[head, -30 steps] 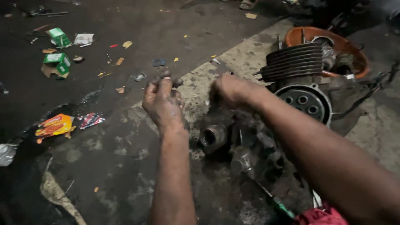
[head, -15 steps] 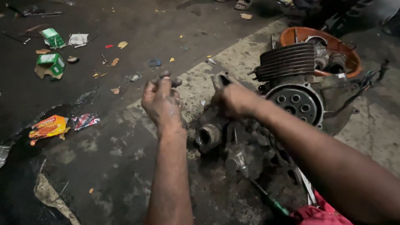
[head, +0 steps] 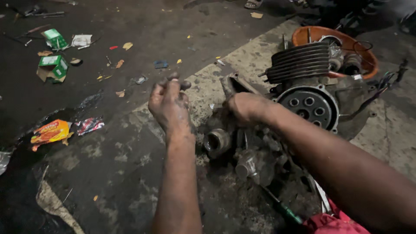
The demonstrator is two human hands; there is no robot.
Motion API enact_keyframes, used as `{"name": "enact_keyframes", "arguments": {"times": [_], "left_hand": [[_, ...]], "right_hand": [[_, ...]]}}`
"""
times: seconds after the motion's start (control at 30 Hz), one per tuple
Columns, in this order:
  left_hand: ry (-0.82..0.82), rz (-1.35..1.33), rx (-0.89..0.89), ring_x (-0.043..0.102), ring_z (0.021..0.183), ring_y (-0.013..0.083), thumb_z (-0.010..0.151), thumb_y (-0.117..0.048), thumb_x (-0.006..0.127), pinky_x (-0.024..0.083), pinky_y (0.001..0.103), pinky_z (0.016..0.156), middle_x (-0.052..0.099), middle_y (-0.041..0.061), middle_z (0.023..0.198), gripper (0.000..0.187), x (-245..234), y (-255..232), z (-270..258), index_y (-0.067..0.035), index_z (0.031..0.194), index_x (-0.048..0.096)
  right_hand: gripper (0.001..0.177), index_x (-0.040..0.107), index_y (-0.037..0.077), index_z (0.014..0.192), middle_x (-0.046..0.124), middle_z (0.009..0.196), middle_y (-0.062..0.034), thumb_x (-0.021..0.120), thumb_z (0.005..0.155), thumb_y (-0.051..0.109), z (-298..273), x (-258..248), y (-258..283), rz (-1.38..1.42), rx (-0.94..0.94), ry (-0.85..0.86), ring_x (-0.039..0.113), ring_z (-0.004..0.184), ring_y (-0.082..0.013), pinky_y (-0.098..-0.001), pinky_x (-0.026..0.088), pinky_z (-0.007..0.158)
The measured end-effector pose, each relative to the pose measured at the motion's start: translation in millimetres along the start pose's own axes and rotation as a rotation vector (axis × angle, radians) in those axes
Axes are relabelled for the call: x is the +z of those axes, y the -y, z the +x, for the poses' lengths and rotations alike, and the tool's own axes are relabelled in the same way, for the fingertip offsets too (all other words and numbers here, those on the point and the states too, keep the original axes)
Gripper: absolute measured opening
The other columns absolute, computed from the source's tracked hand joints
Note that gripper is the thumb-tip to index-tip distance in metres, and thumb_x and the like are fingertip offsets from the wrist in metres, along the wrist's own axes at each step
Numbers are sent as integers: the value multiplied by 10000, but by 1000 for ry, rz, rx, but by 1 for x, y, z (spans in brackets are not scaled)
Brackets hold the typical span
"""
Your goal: The person is working on a disassembled engine block placed on the floor. They use their hands to manipulate and adjust internal components, occasionally using a red cloth to wipe parts. The task involves repeated handling of the engine's internal mechanisms.
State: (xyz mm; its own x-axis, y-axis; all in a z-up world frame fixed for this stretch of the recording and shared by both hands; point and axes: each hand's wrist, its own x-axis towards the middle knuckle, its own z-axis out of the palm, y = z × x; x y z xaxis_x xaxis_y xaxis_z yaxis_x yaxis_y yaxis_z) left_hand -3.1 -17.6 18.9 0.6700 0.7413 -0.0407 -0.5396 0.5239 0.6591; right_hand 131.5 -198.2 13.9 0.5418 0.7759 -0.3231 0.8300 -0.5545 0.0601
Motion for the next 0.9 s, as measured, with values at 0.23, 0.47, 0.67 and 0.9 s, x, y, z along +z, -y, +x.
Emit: {"name": "enact_keyframes", "arguments": {"times": [0.23,0.47,0.67,0.9], "left_hand": [[41,-30,69,460,457,39,932,-33,633,305,206,398,697,98,752,76,-1,-3,4,-44,979,691],[26,-12,26,410,409,38,917,-73,631,282,225,358,699,87,725,55,-1,-4,-1,-81,951,673],[42,-33,52,435,429,51,927,-78,653,296,245,366,634,55,712,17,-6,0,2,-66,935,662],[54,-35,123,450,449,50,944,-60,654,315,248,384,606,26,723,65,-6,-2,1,-49,977,710]], "right_hand": [[350,688,49,1006,709,920,-220,706,672,152,5,25,-34,108,-445,-487,678,855,-446,-510,542,709],[108,743,111,792,708,814,-164,711,787,214,45,37,-22,-102,-306,155,666,725,-371,-462,531,659],[130,723,65,788,708,841,-186,722,749,188,32,30,-33,72,-311,-60,677,780,-386,-479,527,671],[310,773,95,978,742,948,-176,758,685,195,6,-19,-16,-10,-326,-27,699,923,-393,-474,547,759]]}}
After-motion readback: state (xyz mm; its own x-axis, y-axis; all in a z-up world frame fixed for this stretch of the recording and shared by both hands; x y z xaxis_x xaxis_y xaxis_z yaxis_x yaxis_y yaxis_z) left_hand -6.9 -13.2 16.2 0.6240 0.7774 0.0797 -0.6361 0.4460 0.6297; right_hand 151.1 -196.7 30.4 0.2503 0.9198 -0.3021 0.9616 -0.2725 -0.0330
